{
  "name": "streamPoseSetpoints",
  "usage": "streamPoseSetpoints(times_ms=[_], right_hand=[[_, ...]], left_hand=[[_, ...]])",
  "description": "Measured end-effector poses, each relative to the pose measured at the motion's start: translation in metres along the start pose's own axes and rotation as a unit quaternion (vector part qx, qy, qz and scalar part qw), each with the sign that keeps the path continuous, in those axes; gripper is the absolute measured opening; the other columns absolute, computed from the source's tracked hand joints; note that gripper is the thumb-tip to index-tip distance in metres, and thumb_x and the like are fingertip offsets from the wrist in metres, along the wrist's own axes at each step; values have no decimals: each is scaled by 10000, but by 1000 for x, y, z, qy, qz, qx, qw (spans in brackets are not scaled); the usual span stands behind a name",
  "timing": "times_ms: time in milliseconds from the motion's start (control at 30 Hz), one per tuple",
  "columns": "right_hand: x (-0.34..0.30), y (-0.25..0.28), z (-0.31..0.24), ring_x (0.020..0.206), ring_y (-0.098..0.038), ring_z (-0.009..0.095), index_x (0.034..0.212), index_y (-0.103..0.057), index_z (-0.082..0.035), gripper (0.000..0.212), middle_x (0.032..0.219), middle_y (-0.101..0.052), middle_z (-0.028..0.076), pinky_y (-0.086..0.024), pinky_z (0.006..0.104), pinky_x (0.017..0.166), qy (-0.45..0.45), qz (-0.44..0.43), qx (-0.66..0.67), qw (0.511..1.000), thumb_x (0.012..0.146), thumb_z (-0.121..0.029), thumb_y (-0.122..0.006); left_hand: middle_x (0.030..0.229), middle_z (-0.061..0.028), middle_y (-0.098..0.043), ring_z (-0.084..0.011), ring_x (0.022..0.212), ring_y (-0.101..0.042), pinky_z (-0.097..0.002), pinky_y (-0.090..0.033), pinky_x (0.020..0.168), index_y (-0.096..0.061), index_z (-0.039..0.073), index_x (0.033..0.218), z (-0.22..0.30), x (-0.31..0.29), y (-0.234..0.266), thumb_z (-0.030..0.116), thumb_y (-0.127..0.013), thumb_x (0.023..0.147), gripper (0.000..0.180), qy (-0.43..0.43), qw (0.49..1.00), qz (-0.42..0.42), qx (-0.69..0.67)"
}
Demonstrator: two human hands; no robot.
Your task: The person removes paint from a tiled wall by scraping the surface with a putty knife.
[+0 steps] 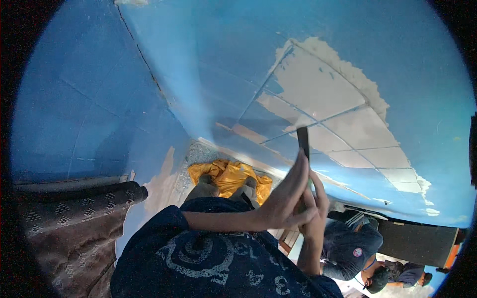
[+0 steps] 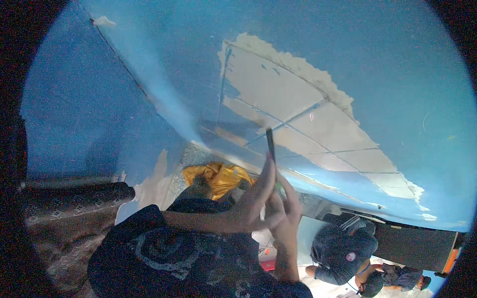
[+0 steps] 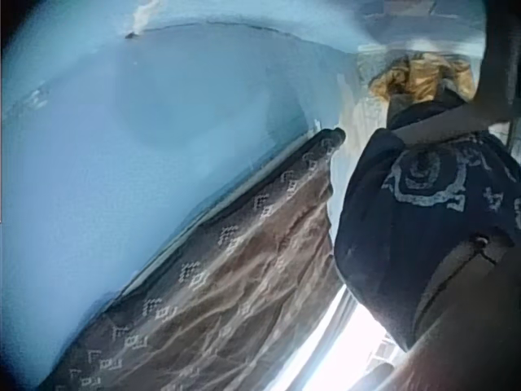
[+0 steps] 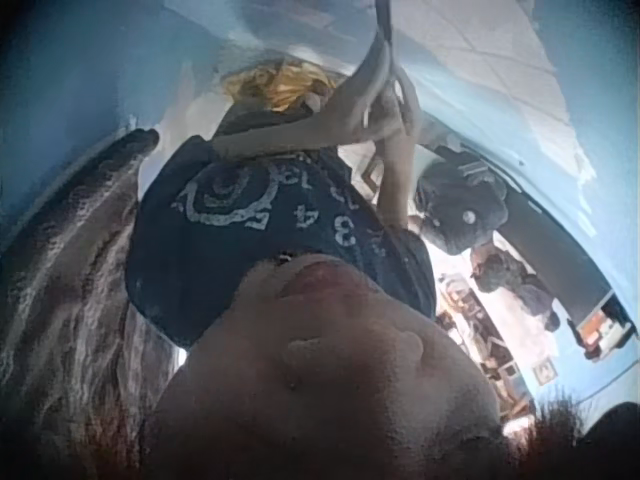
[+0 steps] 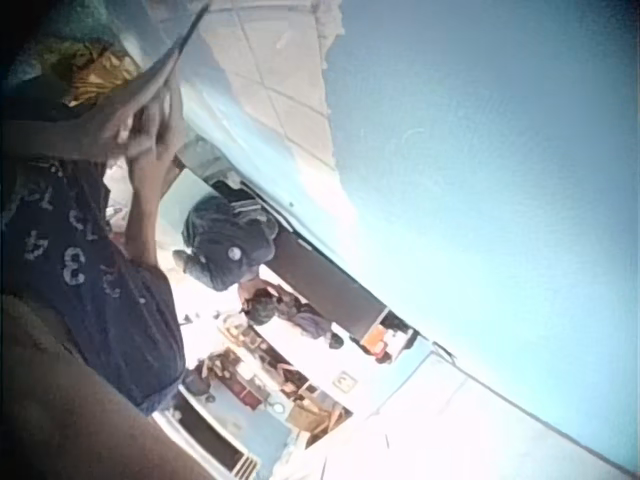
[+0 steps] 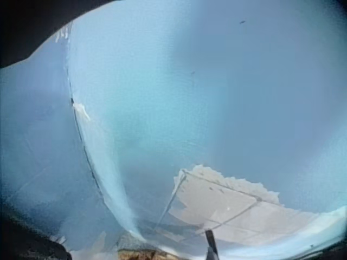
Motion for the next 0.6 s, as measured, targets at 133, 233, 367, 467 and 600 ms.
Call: streamPoseSetpoints(times_ms=[133,233,367,467,600], right_hand=[[24,-32,3,976,-551,146,1248,-483,-13,402,1153,-551,102,-459,258,799,-1,-77,7,997,858,-94,-530],[10,-14,8,887,-553,123,1257,-476,-11,400,1110,-560,81,-448,228,731,-12,-36,47,998,863,-68,-502],[3,1,9,1006,-545,183,1263,-458,14,402,1182,-531,99,-434,268,863,-61,-8,109,992,863,-21,-472],[17,-20,21,1024,-523,166,1264,-458,10,393,1176,-540,100,-416,267,873,-33,-58,106,992,875,-41,-483],[6,-12,26,967,-535,137,1267,-457,3,391,1121,-571,98,-433,250,816,-24,-45,106,993,882,-57,-496]], left_hand=[[1380,-398,92,-485,1318,-3,-457,-132,1080,128,-119,1345,-4,2,28,395,-577,804,1027,9,995,79,66],[1407,-366,63,-416,1349,-16,-421,-113,1090,110,-131,1344,0,-1,22,367,-628,766,1062,23,999,17,38],[1411,-356,-4,-468,1328,-85,-476,-176,1075,31,-93,1378,-4,-5,13,404,-579,793,981,1,999,-38,17],[1410,-359,7,-457,1334,-69,-480,-156,1079,32,-98,1376,-8,-5,20,411,-562,793,976,26,999,24,15],[1430,-327,16,-427,1350,-29,-487,-127,1083,21,-82,1385,-8,-18,23,428,-543,799,960,50,998,27,-3]])
Point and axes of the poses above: each hand's wrist, its own x-axis towards the middle knuckle, its own y-axis out of the back of the hand, z = x × y, the point moved 5 cm from there along x, towards the middle knuckle
